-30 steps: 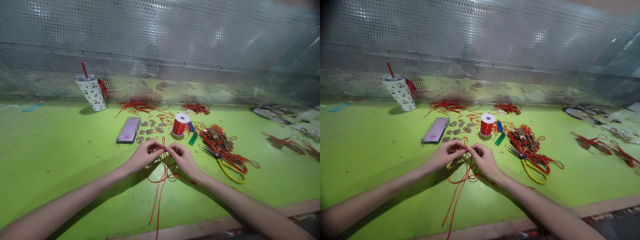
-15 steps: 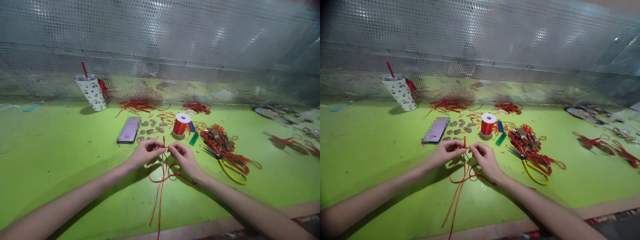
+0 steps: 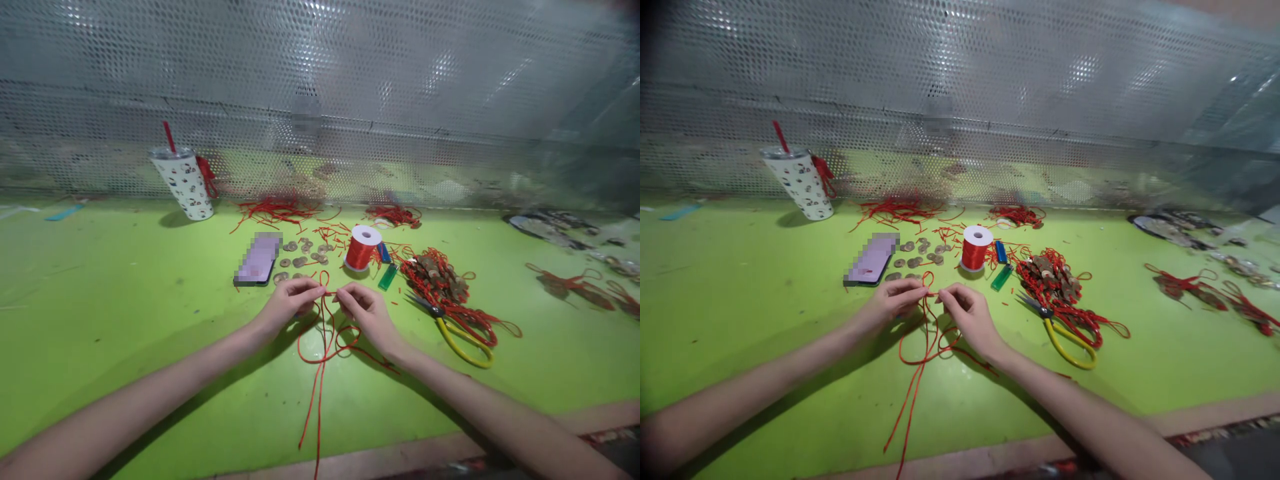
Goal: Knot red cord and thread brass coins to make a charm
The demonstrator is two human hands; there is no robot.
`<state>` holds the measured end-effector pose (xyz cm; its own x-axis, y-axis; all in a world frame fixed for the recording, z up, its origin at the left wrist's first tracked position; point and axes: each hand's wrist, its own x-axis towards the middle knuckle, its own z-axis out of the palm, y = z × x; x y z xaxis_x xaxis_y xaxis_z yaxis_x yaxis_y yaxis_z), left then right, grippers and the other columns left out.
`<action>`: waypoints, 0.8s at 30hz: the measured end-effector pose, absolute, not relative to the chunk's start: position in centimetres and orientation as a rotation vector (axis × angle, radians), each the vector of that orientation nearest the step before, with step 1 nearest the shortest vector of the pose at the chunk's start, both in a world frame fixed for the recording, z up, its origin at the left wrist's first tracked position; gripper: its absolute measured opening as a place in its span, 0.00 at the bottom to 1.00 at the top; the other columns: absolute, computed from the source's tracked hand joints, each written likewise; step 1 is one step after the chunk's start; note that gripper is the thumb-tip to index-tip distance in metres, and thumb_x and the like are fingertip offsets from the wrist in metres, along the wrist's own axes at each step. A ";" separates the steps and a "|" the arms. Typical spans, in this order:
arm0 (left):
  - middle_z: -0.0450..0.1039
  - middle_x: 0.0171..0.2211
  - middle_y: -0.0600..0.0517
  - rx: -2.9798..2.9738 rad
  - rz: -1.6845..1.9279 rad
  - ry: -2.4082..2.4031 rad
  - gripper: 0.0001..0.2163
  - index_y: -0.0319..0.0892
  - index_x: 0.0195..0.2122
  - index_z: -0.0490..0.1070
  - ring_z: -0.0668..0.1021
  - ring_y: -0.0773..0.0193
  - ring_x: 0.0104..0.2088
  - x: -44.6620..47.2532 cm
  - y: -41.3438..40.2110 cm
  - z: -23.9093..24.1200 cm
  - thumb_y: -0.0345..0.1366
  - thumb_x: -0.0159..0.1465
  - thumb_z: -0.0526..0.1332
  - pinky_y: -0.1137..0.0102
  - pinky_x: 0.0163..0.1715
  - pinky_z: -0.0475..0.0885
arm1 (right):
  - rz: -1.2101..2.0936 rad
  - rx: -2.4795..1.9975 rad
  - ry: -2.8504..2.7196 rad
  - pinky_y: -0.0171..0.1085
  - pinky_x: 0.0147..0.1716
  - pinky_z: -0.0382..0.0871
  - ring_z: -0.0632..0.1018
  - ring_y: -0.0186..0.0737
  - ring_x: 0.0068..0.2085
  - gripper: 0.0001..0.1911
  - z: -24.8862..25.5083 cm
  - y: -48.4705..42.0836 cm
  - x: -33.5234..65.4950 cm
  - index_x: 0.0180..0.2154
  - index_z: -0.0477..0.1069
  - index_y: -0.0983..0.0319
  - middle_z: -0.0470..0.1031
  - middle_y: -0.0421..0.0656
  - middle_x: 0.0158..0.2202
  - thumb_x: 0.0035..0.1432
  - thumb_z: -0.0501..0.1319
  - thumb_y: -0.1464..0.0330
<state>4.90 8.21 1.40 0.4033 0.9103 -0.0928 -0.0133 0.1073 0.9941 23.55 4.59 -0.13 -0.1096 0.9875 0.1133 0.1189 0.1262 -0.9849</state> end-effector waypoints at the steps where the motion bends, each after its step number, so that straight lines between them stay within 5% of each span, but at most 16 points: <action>1: 0.58 0.20 0.57 1.256 0.848 0.917 0.13 0.41 0.27 0.76 0.59 0.71 0.21 4.9 8.2 1.3 0.46 0.56 0.70 0.73 0.20 0.53 | 1.129 -1.160 -1.435 0.35 0.26 0.57 0.64 0.34 0.25 0.20 -0.1 4.6 23.6 0.31 0.71 0.61 0.64 0.36 0.24 0.63 0.61 0.50; 15: 0.60 0.18 0.57 1.267 0.856 0.865 0.12 0.40 0.29 0.78 0.62 0.71 0.20 5.2 7.8 0.8 0.46 0.58 0.69 0.73 0.21 0.53 | 1.269 -1.139 -1.371 0.37 0.34 0.65 0.73 0.37 0.33 0.16 -0.4 4.6 22.8 0.37 0.77 0.62 0.76 0.41 0.33 0.59 0.67 0.55; 24: 0.63 0.19 0.57 1.162 0.824 0.796 0.10 0.40 0.29 0.75 0.62 0.73 0.19 5.0 8.0 0.8 0.41 0.55 0.71 0.75 0.20 0.52 | 1.509 -1.037 -1.310 0.34 0.29 0.62 0.68 0.33 0.28 0.19 0.1 4.7 23.2 0.34 0.77 0.62 0.72 0.38 0.28 0.52 0.71 0.53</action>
